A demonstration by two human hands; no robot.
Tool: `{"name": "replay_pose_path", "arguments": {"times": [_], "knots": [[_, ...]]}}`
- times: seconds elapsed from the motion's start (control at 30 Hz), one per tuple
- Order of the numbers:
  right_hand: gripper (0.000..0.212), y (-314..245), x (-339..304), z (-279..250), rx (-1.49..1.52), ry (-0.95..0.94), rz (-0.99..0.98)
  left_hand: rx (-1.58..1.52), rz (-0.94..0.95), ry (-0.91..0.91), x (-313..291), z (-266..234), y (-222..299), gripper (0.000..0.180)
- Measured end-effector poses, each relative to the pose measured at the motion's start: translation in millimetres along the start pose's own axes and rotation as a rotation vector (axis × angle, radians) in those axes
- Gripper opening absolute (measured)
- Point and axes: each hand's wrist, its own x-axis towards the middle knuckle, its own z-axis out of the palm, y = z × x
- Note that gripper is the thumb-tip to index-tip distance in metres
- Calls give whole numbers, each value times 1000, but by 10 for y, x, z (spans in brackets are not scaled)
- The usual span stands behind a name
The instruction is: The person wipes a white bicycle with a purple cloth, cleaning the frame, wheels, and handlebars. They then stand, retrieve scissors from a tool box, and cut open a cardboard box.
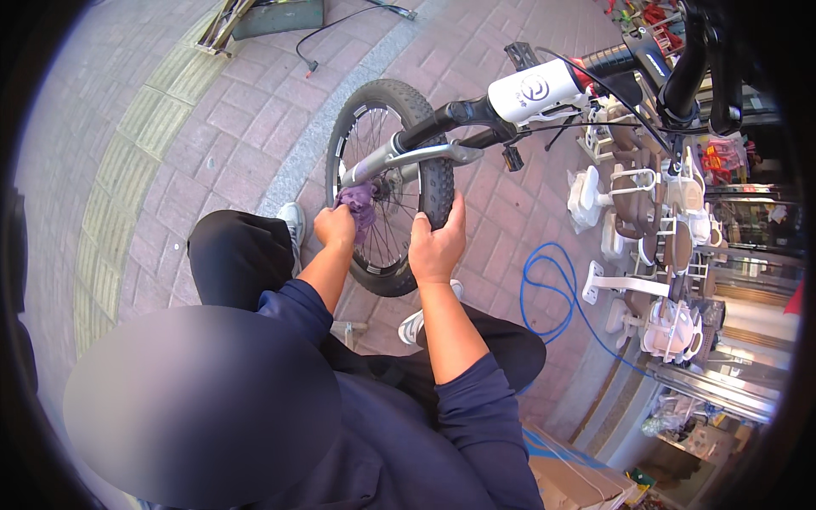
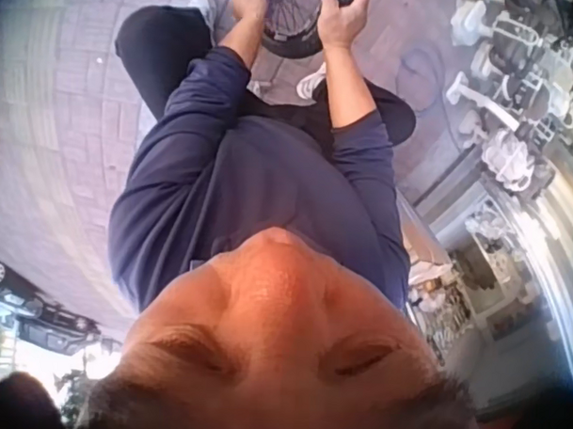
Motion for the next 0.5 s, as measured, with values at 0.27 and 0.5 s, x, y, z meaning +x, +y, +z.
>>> {"name": "replay_pose_path", "arguments": {"times": [0.27,0.5], "knots": [[65,-75,10,32,-3,-8,12,-601,30,-87,871,296,-315,31],[69,11,-16,21,-44,-6,-20,-747,35,-331,1093,373,133,33]]}}
